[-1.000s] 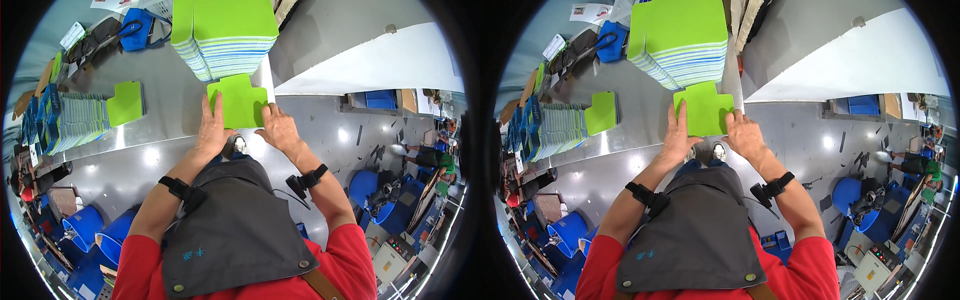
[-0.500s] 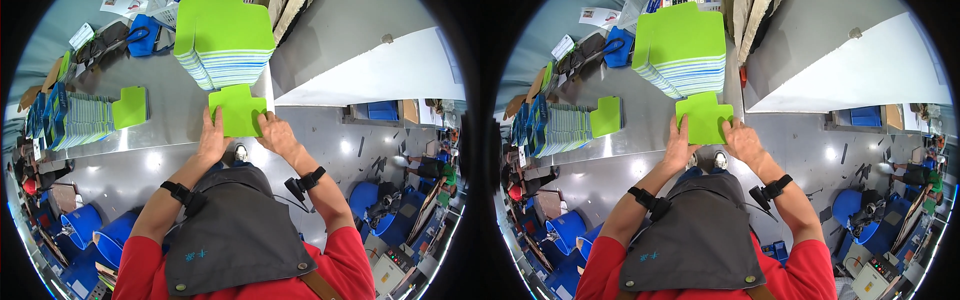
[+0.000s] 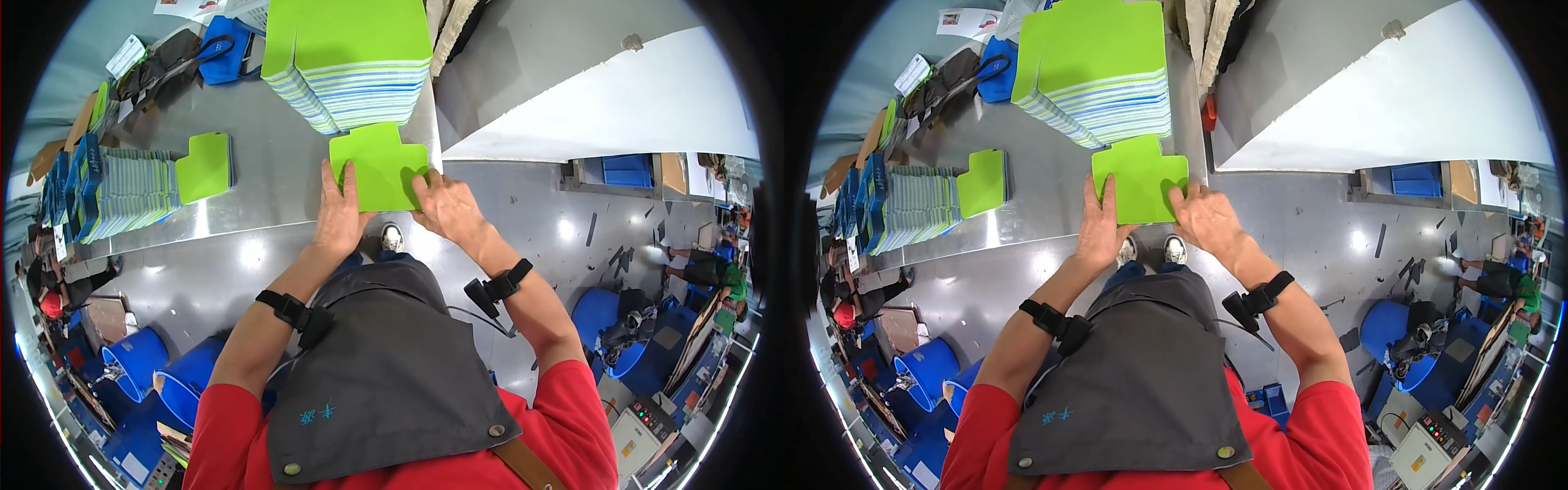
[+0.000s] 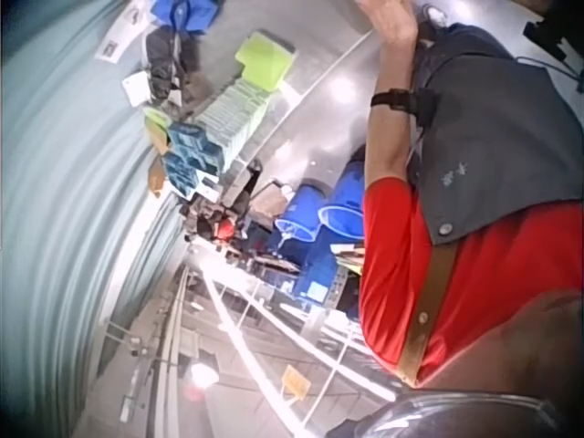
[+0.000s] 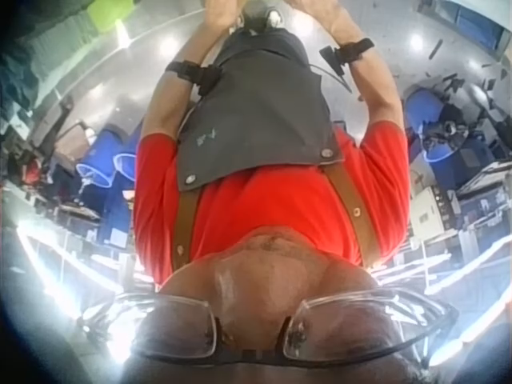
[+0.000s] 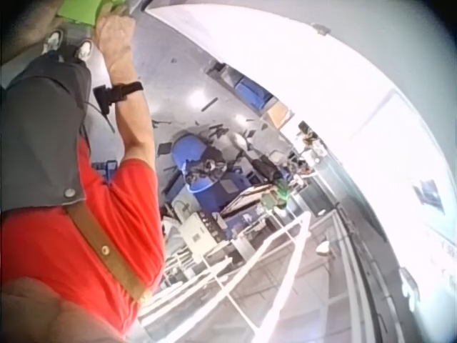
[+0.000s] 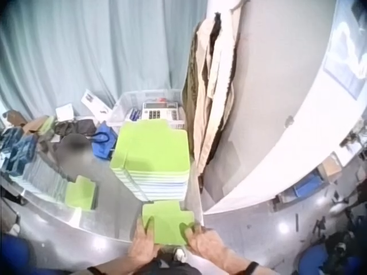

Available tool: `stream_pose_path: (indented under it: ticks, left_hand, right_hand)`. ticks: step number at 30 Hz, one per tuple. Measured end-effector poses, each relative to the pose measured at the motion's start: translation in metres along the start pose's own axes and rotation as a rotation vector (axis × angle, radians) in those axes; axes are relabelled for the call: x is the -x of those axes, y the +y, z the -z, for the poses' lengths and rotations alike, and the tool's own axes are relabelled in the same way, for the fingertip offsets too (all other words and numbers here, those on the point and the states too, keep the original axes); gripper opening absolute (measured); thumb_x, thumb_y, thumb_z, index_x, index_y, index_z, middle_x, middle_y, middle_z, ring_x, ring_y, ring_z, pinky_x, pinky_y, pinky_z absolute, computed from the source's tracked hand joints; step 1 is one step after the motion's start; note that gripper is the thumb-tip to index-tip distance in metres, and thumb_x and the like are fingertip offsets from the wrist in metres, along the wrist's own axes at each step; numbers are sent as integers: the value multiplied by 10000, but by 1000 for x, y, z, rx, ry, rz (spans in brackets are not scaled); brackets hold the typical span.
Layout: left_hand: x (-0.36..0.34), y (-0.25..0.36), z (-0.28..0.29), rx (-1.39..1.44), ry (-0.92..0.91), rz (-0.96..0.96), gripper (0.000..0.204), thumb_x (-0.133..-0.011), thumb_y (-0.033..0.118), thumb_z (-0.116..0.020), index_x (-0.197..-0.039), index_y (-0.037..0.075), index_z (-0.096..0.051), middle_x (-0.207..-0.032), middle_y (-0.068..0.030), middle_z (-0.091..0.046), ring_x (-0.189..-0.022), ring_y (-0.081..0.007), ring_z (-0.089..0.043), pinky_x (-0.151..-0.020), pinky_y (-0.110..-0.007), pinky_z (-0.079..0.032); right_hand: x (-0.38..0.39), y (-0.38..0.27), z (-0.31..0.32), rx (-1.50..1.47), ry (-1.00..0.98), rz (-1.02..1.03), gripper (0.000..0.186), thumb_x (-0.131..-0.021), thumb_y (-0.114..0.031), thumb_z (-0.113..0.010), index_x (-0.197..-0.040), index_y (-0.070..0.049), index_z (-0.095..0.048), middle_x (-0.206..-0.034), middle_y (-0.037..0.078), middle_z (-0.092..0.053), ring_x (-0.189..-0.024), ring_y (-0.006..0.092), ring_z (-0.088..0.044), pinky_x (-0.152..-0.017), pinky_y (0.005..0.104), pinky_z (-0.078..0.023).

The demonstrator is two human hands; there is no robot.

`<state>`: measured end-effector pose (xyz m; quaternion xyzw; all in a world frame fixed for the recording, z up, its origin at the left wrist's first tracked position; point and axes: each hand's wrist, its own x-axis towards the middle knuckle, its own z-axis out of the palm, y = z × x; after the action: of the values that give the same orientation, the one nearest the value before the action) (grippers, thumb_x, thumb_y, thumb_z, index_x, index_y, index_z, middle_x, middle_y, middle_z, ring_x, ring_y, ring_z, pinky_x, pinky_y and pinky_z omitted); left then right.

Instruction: Cutting shapes out of leather or synthetic material using a metal die and organized disposal of scrap.

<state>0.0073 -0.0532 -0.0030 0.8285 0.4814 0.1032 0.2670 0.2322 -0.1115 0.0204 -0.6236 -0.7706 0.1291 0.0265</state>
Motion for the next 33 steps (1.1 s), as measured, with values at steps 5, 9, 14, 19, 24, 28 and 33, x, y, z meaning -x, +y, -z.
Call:
stream_pose_path:
  ticks: [5,9,14,19,24,28,33]
  left_hand:
    - [1,-1,1,-16,10,-51,920,-819,152,-812,-1509,-84,-252,-1480,-473,-161,-1301,-626,-393,-1064,-551,-436]
    - [2,-4,-1,-32,-24,-2,971,-807,101,-802,-1554,-30,-197,-1523,-417,-134,-1312,-595,-407,-1043,-531,-468]
    - [8,-6,-3,-88,-27,16,971,-810,136,-806,-1557,-32,-209,-1530,-398,-177,-1317,-569,-422,-1053,-512,-466]
    - [1,0,16,140,-144,61,992,-796,142,-815,-1568,-3,-207,-1551,-356,-202,-1353,-515,-414,-1087,-487,-441]
    - [17,-60,38,504,36,-30,892,-840,137,-783,-1566,53,-273,-1485,-298,-412,-1303,-413,-530,-1054,-432,-475]
    - [91,-135,81,742,193,472,617,-936,125,-716,-1474,-3,-442,-1258,-176,-629,-1160,-245,-634,-987,-350,-525]
    - [211,-245,94,1083,753,808,349,-970,154,-664,-1274,-15,-643,-1051,-111,-736,-930,-200,-697,-845,-323,-557]
  right_hand:
    - [4,1,1,9,93,68,508,-762,-265,-826,-1074,2,-526,-1049,257,-629,-797,348,-710,-683,403,-588]
    - [3,5,-7,23,20,62,515,-778,-275,-816,-1093,1,-517,-1056,261,-624,-796,344,-710,-687,403,-587]
    - [10,7,-17,-2,117,109,518,-808,-238,-777,-1202,-9,-530,-983,201,-602,-807,312,-699,-679,386,-578]
    - [10,7,-18,-73,71,47,564,-804,-238,-802,-1198,12,-486,-1131,293,-601,-900,396,-694,-737,436,-585]
    - [3,2,11,-199,-44,-47,703,-813,-267,-802,-1348,11,-439,-1222,280,-598,-981,464,-660,-817,480,-569]
    - [-5,-27,45,-151,-61,-118,550,-874,-272,-752,-1318,-29,-535,-1114,254,-669,-972,432,-662,-797,492,-547]
    - [-34,-84,63,7,-191,-134,470,-875,-240,-731,-1238,5,-560,-1017,299,-684,-925,484,-652,-810,547,-510]
